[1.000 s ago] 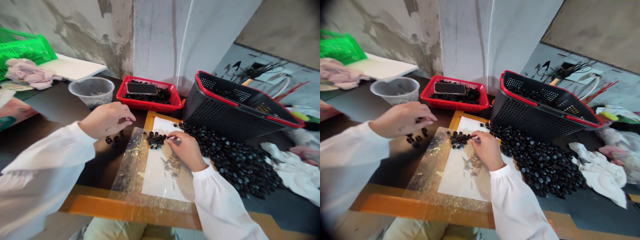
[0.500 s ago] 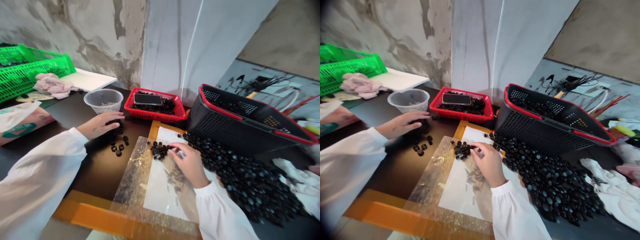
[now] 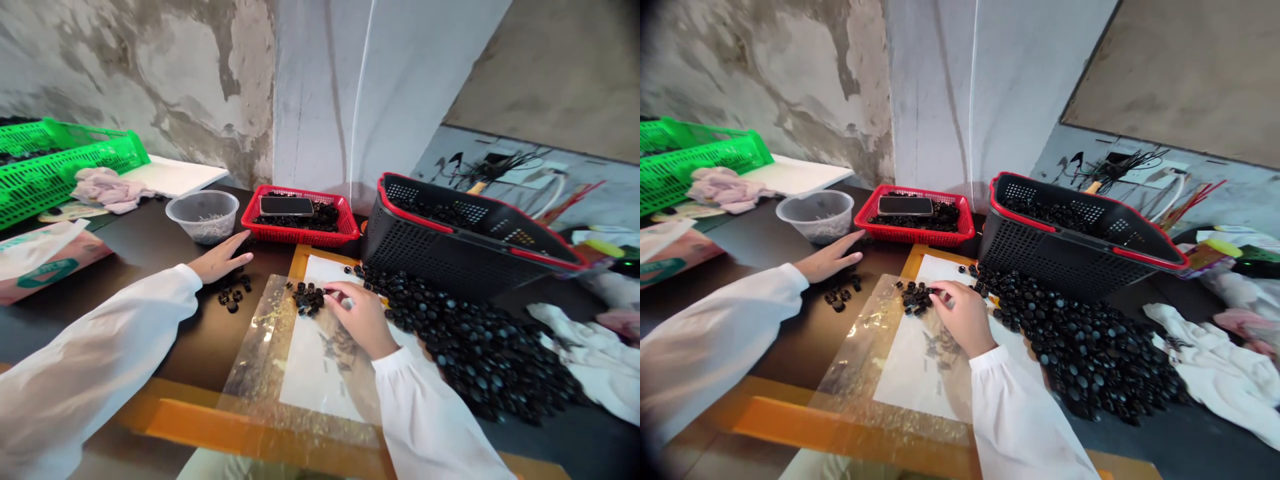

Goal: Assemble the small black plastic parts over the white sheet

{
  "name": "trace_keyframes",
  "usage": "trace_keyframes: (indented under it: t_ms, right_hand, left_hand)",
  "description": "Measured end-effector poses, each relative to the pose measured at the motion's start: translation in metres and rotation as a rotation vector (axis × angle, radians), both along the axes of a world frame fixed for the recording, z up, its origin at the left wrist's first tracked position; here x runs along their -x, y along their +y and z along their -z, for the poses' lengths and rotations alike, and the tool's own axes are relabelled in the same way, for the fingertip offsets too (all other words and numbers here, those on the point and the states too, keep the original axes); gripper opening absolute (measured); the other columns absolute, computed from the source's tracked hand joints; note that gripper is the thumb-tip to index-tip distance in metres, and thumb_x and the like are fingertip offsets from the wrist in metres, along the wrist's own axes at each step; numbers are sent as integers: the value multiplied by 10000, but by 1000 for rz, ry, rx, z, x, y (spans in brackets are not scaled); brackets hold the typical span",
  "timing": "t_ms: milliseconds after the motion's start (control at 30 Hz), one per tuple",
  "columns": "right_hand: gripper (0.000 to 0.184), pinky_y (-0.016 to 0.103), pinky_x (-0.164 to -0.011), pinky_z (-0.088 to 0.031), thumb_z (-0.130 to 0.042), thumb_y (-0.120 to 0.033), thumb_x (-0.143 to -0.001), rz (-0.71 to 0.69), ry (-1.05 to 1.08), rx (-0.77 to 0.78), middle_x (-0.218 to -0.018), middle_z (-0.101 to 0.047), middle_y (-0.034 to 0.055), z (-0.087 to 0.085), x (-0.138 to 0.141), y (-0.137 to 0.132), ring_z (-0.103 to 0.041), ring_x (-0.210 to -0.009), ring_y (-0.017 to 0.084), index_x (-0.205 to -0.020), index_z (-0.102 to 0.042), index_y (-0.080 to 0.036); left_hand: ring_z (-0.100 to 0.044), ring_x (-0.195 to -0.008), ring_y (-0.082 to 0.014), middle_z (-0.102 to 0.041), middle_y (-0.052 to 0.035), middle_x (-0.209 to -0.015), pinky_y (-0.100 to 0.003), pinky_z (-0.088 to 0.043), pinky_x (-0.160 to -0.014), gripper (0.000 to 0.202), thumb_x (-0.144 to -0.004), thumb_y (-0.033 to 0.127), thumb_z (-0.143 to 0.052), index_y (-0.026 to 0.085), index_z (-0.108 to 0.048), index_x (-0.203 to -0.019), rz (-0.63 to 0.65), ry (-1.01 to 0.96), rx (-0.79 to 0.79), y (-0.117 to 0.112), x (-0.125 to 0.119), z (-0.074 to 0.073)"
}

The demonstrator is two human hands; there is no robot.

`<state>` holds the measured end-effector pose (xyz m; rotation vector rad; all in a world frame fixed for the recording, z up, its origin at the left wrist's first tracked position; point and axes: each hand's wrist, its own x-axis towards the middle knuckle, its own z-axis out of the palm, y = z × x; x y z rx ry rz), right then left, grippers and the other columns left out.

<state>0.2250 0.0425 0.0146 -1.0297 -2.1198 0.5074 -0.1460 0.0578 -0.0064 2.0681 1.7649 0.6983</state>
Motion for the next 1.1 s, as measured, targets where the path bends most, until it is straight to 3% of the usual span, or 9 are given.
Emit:
trace_keyframes:
  t_ms: [167, 367, 567, 733, 833, 900, 933, 1000, 1100]
  right_hand:
    - [186, 305, -755, -540, -697, -161, -855, 10, -12, 0, -972, -783, 23, 1, -2, 3, -690, -733, 172, -1016, -758, -231]
    - [187, 292, -722, -538, -702, -170, -854, -15, -38, 2, -955, -780, 20, 2, -1, 3, -677, -713, 164, -1021, -758, -232]
    - [192, 289, -736, -531, -716, -153, -837, -27, -35, -11, -965, -782, 21, 3, -1, 4, -685, -716, 162, -1007, -749, -234]
    - [172, 285, -717, -513, -778, -155, -790, 5, -27, 45, -858, -774, 5, 2, 1, 4, -698, -688, 167, -930, -717, -232]
    - [244, 281, -716, -516, -795, -171, -784, -14, 6, 90, -898, -783, 9, 2, 1, 3, -714, -707, 170, -1001, -704, -236]
    - [232, 285, -724, -516, -785, -190, -800, -17, 1, 95, -879, -783, 6, 1, 1, 3, -717, -719, 176, -1016, -715, -240]
    - [203, 289, -728, -515, -775, -194, -811, -10, -8, 92, -850, -779, 1, 1, 0, 3, -714, -719, 180, -1001, -725, -242]
    - [145, 295, -733, -516, -756, -195, -824, 8, -24, 87, -805, -770, -6, 2, -1, 3, -708, -716, 184, -960, -745, -245]
    - [150, 298, -733, -526, -739, -200, -834, 9, -24, 75, -815, -773, -5, 3, -2, 4, -706, -710, 184, -974, -755, -251]
  left_hand:
    - [-455, -1433, -320, -500, -149, -1536, -472, -270, -1242, 830, -921, 746, -359, 148, -442, -1491, 53, -19, 37, 7, -2, -5]
    - [-393, -1480, -301, -410, -121, -1609, -451, -240, -1256, 799, -941, 697, -393, 178, -377, -1549, 159, 43, 93, -11, -11, -9]
    - [-293, -1535, -276, -322, -102, -1658, -445, -181, -1280, 805, -970, 692, -303, 175, -311, -1587, 189, 73, 105, -33, -39, -3]
    - [-255, -1548, -270, -343, -110, -1647, -484, -150, -1288, 716, -1020, 608, -234, 169, -332, -1577, 153, 71, -35, -45, -55, -1]
    - [-474, -1398, -274, -540, -127, -1478, -479, -313, -1226, 566, -1032, 548, -328, 198, -597, -1385, 146, -16, -241, -48, -60, -16]
    - [-631, -1139, -248, -676, -113, -1194, -423, -469, -1085, 414, -985, 520, -512, 207, -753, -1110, 166, -83, -324, -56, -71, -35]
    - [-661, -1009, -220, -702, -88, -1058, -383, -518, -998, 328, -951, 487, -597, 219, -783, -989, 254, -114, -304, -64, -82, -47]
    - [-669, -869, -174, -714, -58, -950, -310, -554, -849, 206, -928, 407, -672, 241, -794, -946, 463, -323, -184, -88, -112, -71]
    - [-680, -786, -156, -731, -59, -912, -274, -567, -720, 265, -968, 452, -603, 242, -765, -950, 667, -771, 98, -136, -165, -103]
